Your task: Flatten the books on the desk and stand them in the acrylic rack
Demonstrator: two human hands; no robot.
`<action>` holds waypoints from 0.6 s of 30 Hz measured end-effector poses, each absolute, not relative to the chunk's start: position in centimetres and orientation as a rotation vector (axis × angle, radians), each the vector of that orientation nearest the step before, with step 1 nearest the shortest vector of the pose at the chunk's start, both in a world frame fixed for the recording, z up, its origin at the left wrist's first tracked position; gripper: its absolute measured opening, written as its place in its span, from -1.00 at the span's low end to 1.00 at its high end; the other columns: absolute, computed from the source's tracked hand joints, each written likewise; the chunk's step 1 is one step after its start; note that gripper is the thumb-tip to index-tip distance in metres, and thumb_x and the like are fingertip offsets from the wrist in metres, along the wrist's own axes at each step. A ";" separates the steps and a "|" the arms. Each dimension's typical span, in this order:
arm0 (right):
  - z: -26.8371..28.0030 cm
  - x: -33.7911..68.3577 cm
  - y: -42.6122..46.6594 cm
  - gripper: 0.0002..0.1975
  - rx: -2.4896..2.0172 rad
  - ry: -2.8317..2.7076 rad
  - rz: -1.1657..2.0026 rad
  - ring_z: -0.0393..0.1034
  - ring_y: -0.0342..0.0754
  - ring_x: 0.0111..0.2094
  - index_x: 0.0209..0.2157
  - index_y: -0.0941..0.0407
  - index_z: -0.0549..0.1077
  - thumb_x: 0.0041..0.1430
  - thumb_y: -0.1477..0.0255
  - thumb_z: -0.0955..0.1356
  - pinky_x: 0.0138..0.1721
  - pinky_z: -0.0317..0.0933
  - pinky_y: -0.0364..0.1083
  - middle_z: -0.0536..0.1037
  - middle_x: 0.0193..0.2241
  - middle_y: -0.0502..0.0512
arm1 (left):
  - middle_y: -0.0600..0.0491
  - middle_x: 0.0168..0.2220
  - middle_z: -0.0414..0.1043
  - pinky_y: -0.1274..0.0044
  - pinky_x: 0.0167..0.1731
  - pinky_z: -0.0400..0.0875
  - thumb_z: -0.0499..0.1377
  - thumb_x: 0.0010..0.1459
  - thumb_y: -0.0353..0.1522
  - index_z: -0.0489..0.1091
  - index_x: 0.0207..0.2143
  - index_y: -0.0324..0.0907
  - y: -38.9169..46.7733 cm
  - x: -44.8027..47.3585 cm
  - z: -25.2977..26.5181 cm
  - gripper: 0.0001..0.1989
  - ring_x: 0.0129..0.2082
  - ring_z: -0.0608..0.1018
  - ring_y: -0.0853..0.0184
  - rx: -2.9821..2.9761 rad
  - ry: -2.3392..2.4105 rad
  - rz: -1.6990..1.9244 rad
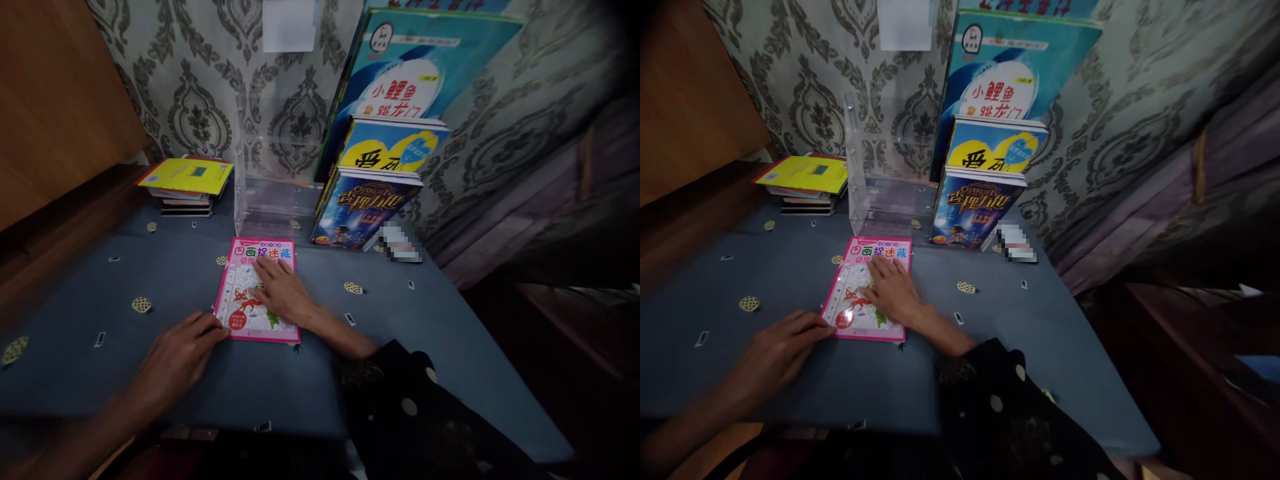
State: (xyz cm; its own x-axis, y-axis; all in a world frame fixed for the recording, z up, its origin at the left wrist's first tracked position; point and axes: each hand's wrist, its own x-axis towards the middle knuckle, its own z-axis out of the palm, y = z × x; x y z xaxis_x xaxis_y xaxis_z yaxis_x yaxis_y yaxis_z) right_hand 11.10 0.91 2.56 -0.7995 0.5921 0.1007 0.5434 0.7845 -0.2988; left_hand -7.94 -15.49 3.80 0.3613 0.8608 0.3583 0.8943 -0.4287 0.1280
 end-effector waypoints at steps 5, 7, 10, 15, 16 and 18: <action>2.4 13.2 1.3 -0.44 -1.214 -2.580 0.445 -0.05 0.21 0.40 0.29 0.35 0.20 0.38 0.32 0.23 0.38 -0.11 0.22 0.15 0.35 0.43 | -0.14 0.01 0.48 0.29 -0.06 0.47 -0.03 0.36 -0.30 0.45 0.05 -0.19 -10.3 -8.9 3.0 -0.64 -0.03 0.51 0.14 -2.382 -1.854 -0.538; 2.1 13.9 0.4 -0.43 -1.237 -2.538 0.472 -0.06 0.26 0.39 0.28 0.41 0.21 0.36 0.35 0.24 0.38 -0.09 0.24 0.14 0.34 0.51 | -0.23 0.11 0.42 0.17 0.03 0.40 -0.03 0.34 -0.23 0.36 0.15 -0.25 -8.1 -9.0 2.3 -0.55 0.09 0.45 0.04 -2.331 -1.959 -0.551; 1.9 14.6 -1.0 -0.43 -1.238 -2.475 0.496 -0.03 0.29 0.38 0.27 0.36 0.21 0.33 0.35 0.26 0.35 -0.06 0.31 0.14 0.33 0.52 | -0.23 0.07 0.45 0.13 0.06 0.36 0.01 0.28 -0.19 0.32 0.19 -0.26 -5.7 -8.8 1.9 -0.48 0.07 0.47 0.02 -2.322 -2.087 -0.771; 2.2 15.3 -2.1 -0.39 -1.251 -2.422 0.623 -0.09 0.28 0.40 0.26 0.41 0.20 0.29 0.37 0.30 0.37 -0.08 0.27 0.08 0.35 0.55 | -0.08 -0.12 0.55 0.31 -0.10 0.51 0.24 0.11 -0.28 0.38 0.06 -0.18 -4.6 -7.3 3.8 -0.55 -0.12 0.59 0.10 -1.999 -2.587 -1.808; 2.4 15.4 -2.1 -0.40 -1.249 -2.405 0.647 -0.09 0.27 0.40 0.26 0.42 0.21 0.28 0.38 0.31 0.37 -0.08 0.26 0.08 0.35 0.55 | -0.05 -0.17 0.57 0.36 -0.19 0.54 0.26 0.11 -0.33 0.38 0.04 -0.17 -4.5 -6.8 4.4 -0.58 -0.18 0.62 0.13 -1.790 -2.726 -2.082; 2.6 15.5 -2.2 -0.43 -1.239 -2.355 0.687 -0.07 0.25 0.40 0.25 0.41 0.23 0.29 0.39 0.30 0.37 -0.08 0.24 0.10 0.35 0.53 | -0.01 -0.28 0.58 0.43 -0.31 0.57 0.25 0.13 -0.42 0.39 -0.02 -0.17 -4.4 -5.6 5.4 -0.66 -0.32 0.65 0.19 -1.262 -2.928 -2.590</action>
State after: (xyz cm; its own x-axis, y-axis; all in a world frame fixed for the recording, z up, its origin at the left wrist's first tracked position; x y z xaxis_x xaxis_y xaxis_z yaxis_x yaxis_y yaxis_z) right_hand 15.51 -2.24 2.62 -0.5324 0.8391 0.1115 0.6475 0.4885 -0.5849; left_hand -5.58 -4.36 5.43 -0.4206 0.8621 -0.2826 -0.1751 0.2285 0.9577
